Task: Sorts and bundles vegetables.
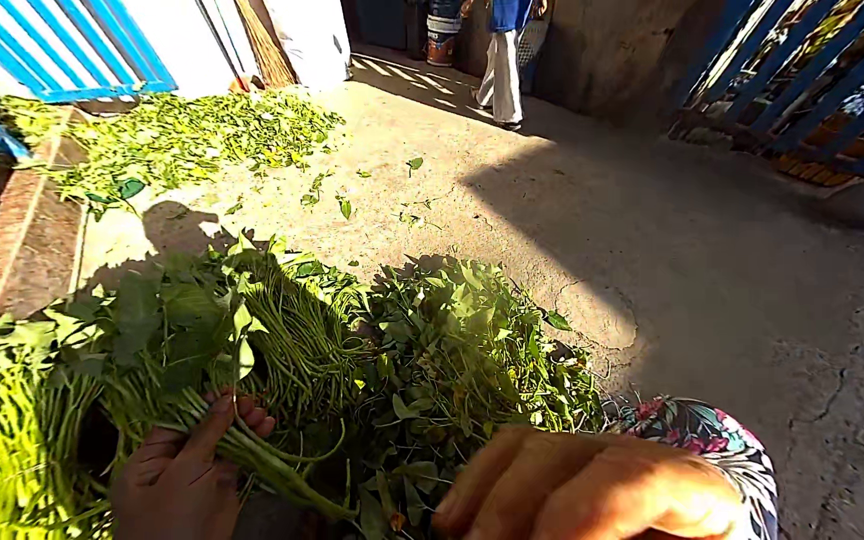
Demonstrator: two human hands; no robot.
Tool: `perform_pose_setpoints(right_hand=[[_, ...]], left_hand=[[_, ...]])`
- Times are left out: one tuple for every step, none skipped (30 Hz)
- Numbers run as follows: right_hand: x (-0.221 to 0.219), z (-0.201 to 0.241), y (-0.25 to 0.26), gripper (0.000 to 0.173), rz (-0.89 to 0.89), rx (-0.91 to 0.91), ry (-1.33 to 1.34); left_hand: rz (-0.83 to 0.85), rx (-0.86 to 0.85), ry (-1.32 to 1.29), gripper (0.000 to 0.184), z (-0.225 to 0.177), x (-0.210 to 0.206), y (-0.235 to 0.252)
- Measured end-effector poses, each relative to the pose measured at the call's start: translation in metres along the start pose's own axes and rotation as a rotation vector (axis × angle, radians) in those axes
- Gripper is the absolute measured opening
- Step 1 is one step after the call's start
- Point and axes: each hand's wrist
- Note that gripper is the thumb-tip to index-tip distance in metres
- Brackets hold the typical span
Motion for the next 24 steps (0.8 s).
perform_pose_setpoints(right_hand=[[0.03,-0.031,-0.003,0.021,-0.009,-0.165,-0.155],[0.057,-0.062,-0.011,0.015,-0.04,-0.435,-0.348],[0.084,-0.096,-0.021,0.016,-0.038,-0.777,-0.544],[0.107,-0.13,-0.035,0.023,0.019,-1.158,-0.687],[0.126,-0.163,-0.05,0.031,0.08,-1.494,-0.729],[0.137,-0.19,-0.068,0.037,0.118,-1.726,-0.711],[0.143,-0.208,-0.086,0.042,0.108,-1.851,-0.685],[0.143,-0.219,-0.102,0.043,0.066,-1.903,-0.682],[0.141,-0.227,-0.116,0.042,0.019,-1.92,-0.682],[0.14,-0.233,-0.126,0.04,-0.032,-1.921,-0.676],[0.139,-0.237,-0.131,0.039,-0.085,-1.903,-0.661],[0.138,-0.238,-0.133,0.039,-0.142,-1.87,-0.641],[0.137,-0.238,-0.134,0.038,-0.212,-1.823,-0.632],[0.132,-0.236,-0.133,0.037,-0.295,-1.752,-0.631],[0.128,-0.233,-0.129,0.036,-0.379,-1.66,-0.651],[0.123,-0.228,-0.122,0.034,-0.442,-1.574,-0.668],[0.118,-0.222,-0.115,0.033,-0.486,-1.513,-0.644],[0.114,-0.219,-0.111,0.032,-0.518,-1.495,-0.552],[0.111,-0.219,-0.109,0.029,-0.552,-1.509,-0.394],[0.107,-0.219,-0.106,0.025,-0.591,-1.529,-0.223],[0.101,-0.216,-0.104,0.025,-0.604,-1.517,-0.117],[0.093,-0.209,-0.099,0.029,-0.601,-1.45,-0.092],[0.083,-0.198,-0.091,0.034,-0.585,-1.353,-0.11],[0.071,-0.188,-0.085,0.036,-0.592,-1.22,-0.107]], left_hand=[[-0.001,-0.009,-0.006,0.012,-0.001,0.0,0.0],[-0.003,-0.015,-0.011,0.011,-0.002,0.001,0.0],[-0.004,-0.015,-0.009,0.011,-0.003,0.001,0.0],[-0.002,-0.006,-0.006,0.012,-0.003,0.002,0.0],[-0.001,0.007,-0.005,0.013,-0.002,0.001,-0.001],[-0.001,0.03,-0.003,0.012,-0.002,0.0,-0.001],[-0.001,0.061,-0.008,0.011,-0.003,-0.002,-0.001],[0.001,0.095,-0.019,0.011,-0.004,-0.003,-0.001],[0.003,0.126,-0.031,0.01,-0.005,-0.003,-0.001],[0.003,0.151,-0.049,0.01,-0.005,-0.003,-0.001],[0.011,0.175,-0.066,0.01,-0.005,-0.003,-0.001],[0.021,0.196,-0.079,0.01,-0.006,-0.003,0.0],[0.037,0.217,-0.089,0.012,-0.006,-0.003,0.0],[0.05,0.235,-0.102,0.013,-0.005,-0.002,0.0],[0.065,0.245,-0.119,0.015,-0.004,-0.002,0.001],[0.083,0.25,-0.131,0.016,-0.004,-0.002,0.002],[0.102,0.251,-0.144,0.016,-0.003,-0.003,0.001],[0.113,0.249,-0.155,0.015,-0.003,-0.003,0.001],[0.116,0.244,-0.156,0.014,-0.003,-0.004,0.0],[0.111,0.235,-0.148,0.012,-0.003,-0.006,-0.001],[0.102,0.226,-0.134,0.012,-0.003,-0.007,-0.003],[0.091,0.216,-0.116,0.011,-0.003,-0.007,-0.003],[0.082,0.21,-0.104,0.011,-0.002,-0.007,-0.003],[0.079,0.21,-0.094,0.011,-0.002,-0.006,-0.004]])
Point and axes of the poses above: each hand's wrist, its own y-axis towards the middle knuckle, its own x-axis out of the back of the hand, z = x × y, and after that the axes turned 15 degrees about z, right-handed
